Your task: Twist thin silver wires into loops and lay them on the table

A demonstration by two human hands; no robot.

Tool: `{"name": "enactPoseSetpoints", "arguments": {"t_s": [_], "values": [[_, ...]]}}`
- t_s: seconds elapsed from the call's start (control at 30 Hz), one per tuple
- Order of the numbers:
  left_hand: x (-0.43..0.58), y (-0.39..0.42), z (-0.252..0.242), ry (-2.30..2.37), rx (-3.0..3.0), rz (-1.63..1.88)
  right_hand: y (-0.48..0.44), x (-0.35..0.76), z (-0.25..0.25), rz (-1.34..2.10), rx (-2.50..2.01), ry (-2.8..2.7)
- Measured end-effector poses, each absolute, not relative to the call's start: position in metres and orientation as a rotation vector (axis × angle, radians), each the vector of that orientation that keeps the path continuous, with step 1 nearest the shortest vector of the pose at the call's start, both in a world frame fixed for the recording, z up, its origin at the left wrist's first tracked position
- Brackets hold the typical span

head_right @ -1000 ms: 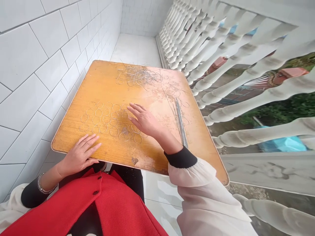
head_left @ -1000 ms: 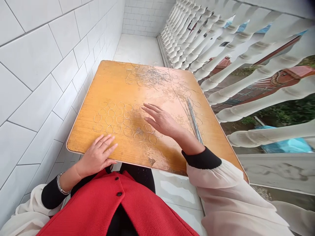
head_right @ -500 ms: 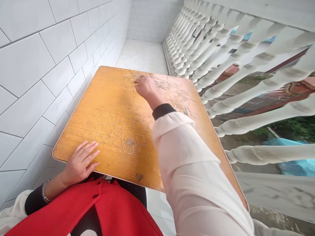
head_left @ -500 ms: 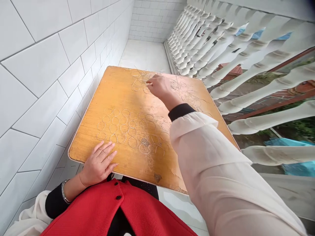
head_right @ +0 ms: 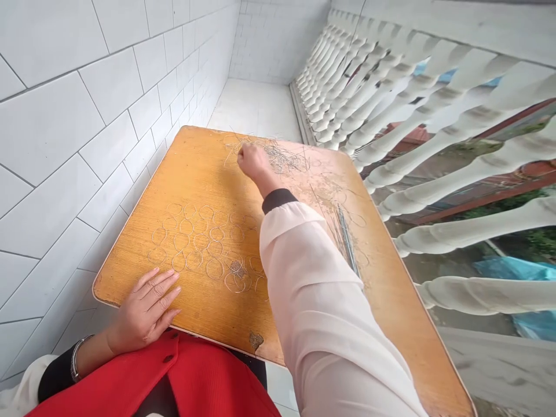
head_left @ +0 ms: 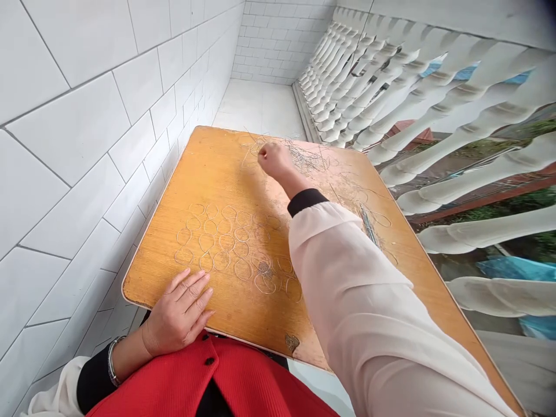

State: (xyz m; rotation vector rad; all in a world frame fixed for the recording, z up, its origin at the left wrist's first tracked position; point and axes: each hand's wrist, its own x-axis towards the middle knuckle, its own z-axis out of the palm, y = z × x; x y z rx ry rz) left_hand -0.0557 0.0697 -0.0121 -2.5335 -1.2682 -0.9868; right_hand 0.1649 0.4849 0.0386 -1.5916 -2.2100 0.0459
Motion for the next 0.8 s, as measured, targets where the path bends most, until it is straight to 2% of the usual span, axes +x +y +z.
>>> {"name": "enactPoseSetpoints", "arguments": {"t_s": [0.17, 0.57, 0.63, 0.8], "values": [[-0.055, 0.07, -0.013, -1.274, -2.52, -0.987, 0.481, 0.174, 0.082, 0.496, -1.412, -1.5], [-0.055, 0.07, -0.011, -1.296, -2.534, -0.978, 0.474, 0.22, 0.173, 0.447, -1.04, -0.856], [-0.055, 0.07, -0.011, -1.298, -2.534, -0.968, 0.473, 0.23, 0.174, 0.431, -1.071, -0.916], [-0.055, 0.07, -0.013, -1.317, -2.522, -0.961, 0.461, 0.236, 0.153, 0.409, -1.638, -1.498]]}}
